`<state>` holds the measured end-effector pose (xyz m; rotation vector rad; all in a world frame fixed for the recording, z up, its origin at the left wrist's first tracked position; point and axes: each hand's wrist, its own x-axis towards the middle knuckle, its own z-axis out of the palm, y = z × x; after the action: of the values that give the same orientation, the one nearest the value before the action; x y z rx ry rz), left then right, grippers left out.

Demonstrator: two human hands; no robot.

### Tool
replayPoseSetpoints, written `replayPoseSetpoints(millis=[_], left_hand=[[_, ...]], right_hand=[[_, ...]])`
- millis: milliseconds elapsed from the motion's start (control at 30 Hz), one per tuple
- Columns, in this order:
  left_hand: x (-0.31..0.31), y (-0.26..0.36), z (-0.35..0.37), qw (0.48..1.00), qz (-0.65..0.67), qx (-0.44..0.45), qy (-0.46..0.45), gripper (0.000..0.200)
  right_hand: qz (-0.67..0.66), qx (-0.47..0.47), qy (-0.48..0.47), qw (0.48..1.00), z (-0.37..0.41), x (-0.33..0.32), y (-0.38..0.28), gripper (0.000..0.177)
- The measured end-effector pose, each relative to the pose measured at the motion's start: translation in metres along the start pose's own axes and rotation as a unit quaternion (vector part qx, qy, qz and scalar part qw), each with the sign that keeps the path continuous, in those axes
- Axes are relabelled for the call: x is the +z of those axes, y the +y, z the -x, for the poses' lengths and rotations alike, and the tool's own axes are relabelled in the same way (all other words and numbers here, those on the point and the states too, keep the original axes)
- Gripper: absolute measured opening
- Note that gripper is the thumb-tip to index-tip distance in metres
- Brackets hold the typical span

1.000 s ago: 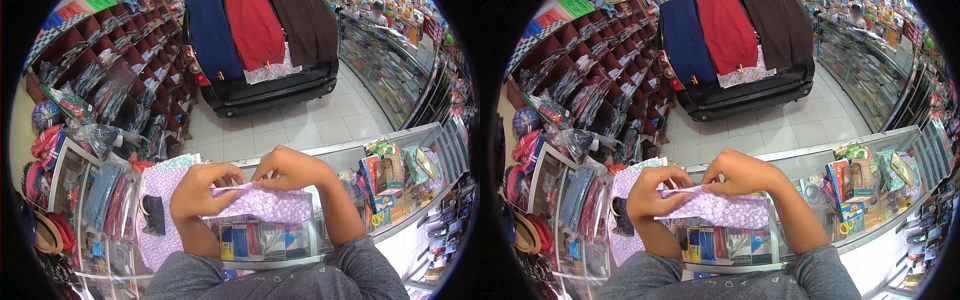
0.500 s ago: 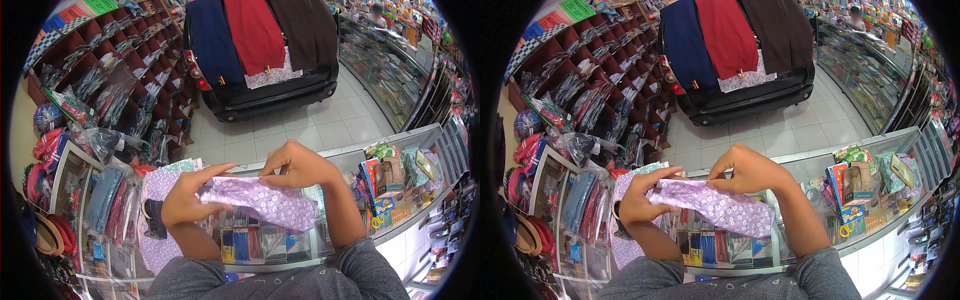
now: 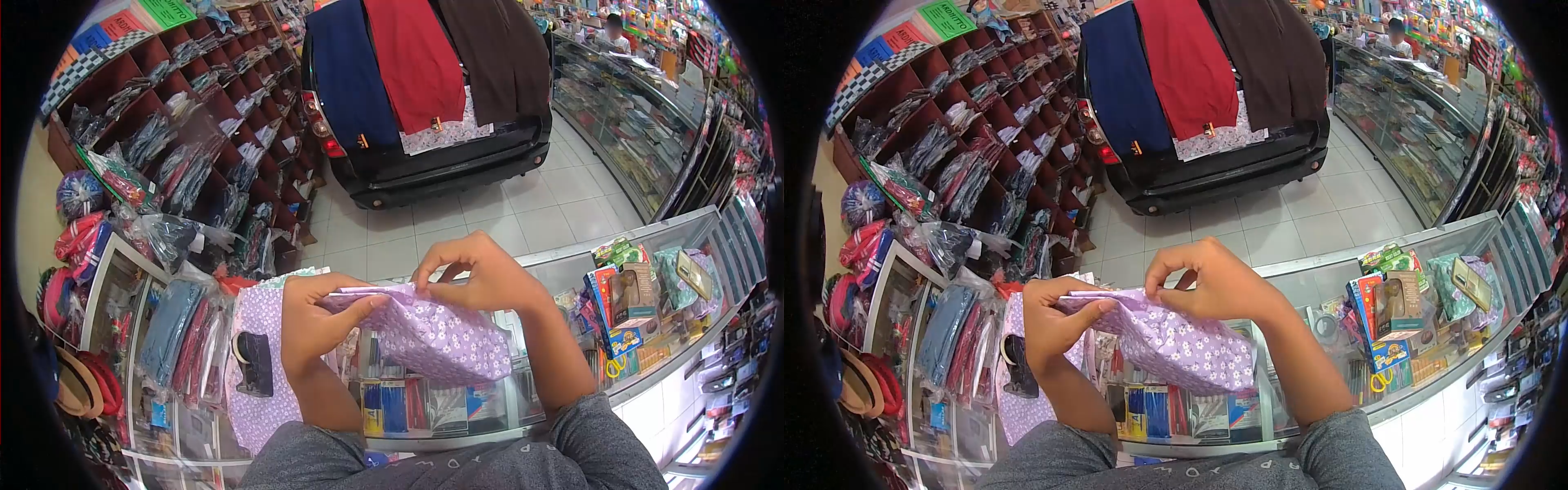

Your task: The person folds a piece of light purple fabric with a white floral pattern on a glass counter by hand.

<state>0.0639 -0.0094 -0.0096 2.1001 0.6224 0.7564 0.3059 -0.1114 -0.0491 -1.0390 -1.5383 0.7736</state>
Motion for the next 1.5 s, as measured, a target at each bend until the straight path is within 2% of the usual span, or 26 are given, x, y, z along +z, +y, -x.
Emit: replayPoseSetpoints(millis=[133, 167, 200, 267, 300, 467, 533, 567, 700, 867, 933, 1000, 1133, 1200, 1333, 1367, 1400, 1500], left_hand=[[0.004, 0.001, 0.0, 0.999, -0.031, 0.012, 0.014, 0.019], [0.006, 0.002, 0.0, 0.999, -0.026, 0.004, 0.027, 0.019], [0.008, 0.003, 0.0, 0.999, -0.022, -0.004, 0.041, 0.019], [0.009, 0.003, -0.001, 0.999, -0.029, -0.001, 0.047, 0.019], [0.01, 0.003, -0.001, 0.998, -0.035, 0.002, 0.052, 0.018], [0.005, 0.001, 0.0, 0.998, -0.034, 0.027, 0.045, 0.018], [0.004, 0.0, 0.001, 0.998, -0.029, 0.037, 0.039, 0.018], [0.004, 0.001, 0.001, 0.998, -0.031, 0.05, 0.025, 0.018], [0.005, -0.002, 0.001, 0.996, -0.024, 0.084, -0.007, 0.019], [0.001, 0.0, 0.001, 0.997, 0.001, 0.064, -0.051, 0.024], [0.0, -0.002, 0.001, 0.993, -0.014, 0.081, -0.086, 0.03], [0.001, -0.004, -0.001, 0.992, -0.004, 0.084, -0.09, 0.032], [0.002, -0.007, -0.001, 0.989, -0.017, 0.108, -0.104, 0.037], [0.001, -0.004, 0.0, 0.993, 0.014, 0.065, -0.097, 0.042], [-0.004, -0.011, -0.007, 0.981, 0.025, 0.148, -0.125, 0.039], [-0.003, -0.01, -0.005, 0.987, 0.03, 0.108, -0.119, 0.033], [-0.001, -0.009, -0.003, 0.987, 0.03, 0.107, -0.12, 0.033], [0.0, -0.008, -0.001, 0.995, 0.005, -0.005, -0.097, 0.028]], right_hand=[[0.0, -0.043, -0.022, 0.999, 0.003, 0.001, 0.005, 0.018], [0.048, -0.051, -0.037, 0.997, 0.002, -0.001, 0.001, 0.027], [0.048, -0.051, -0.037, 0.997, 0.001, 0.0, -0.001, 0.027], [0.142, -0.106, 0.0, 0.984, 0.002, 0.004, -0.003, 0.03], [0.158, -0.091, -0.003, 0.983, 0.002, 0.005, -0.007, 0.031], [0.055, -0.049, 0.001, 0.997, 0.0, 0.005, 0.003, 0.025], [0.0, 0.037, 0.037, 0.999, 0.0, 0.008, -0.003, 0.023], [-0.007, 0.047, 0.023, 0.999, 0.0, 0.007, -0.006, 0.022], [0.02, 0.021, -0.041, 0.999, -0.001, 0.002, 0.004, 0.019], [0.025, 0.019, -0.032, 0.999, 0.001, 0.002, 0.0, 0.016], [0.031, 0.017, -0.03, 0.999, 0.001, 0.002, 0.0, 0.014], [0.063, -0.024, -0.036, 0.997, 0.001, 0.003, 0.001, 0.013], [0.038, -0.002, -0.07, 0.997, 0.001, 0.003, 0.005, 0.014], [0.043, 0.024, -0.077, 0.996, 0.001, 0.003, 0.001, 0.017], [0.049, 0.027, -0.09, 0.994, 0.001, 0.002, 0.001, 0.016], [0.065, 0.024, -0.1, 0.993, 0.0, 0.001, 0.004, 0.015], [0.081, 0.02, -0.109, 0.991, 0.0, 0.0, 0.006, 0.014], [0.084, 0.025, -0.106, 0.99, -0.001, 0.001, 0.006, 0.015]])
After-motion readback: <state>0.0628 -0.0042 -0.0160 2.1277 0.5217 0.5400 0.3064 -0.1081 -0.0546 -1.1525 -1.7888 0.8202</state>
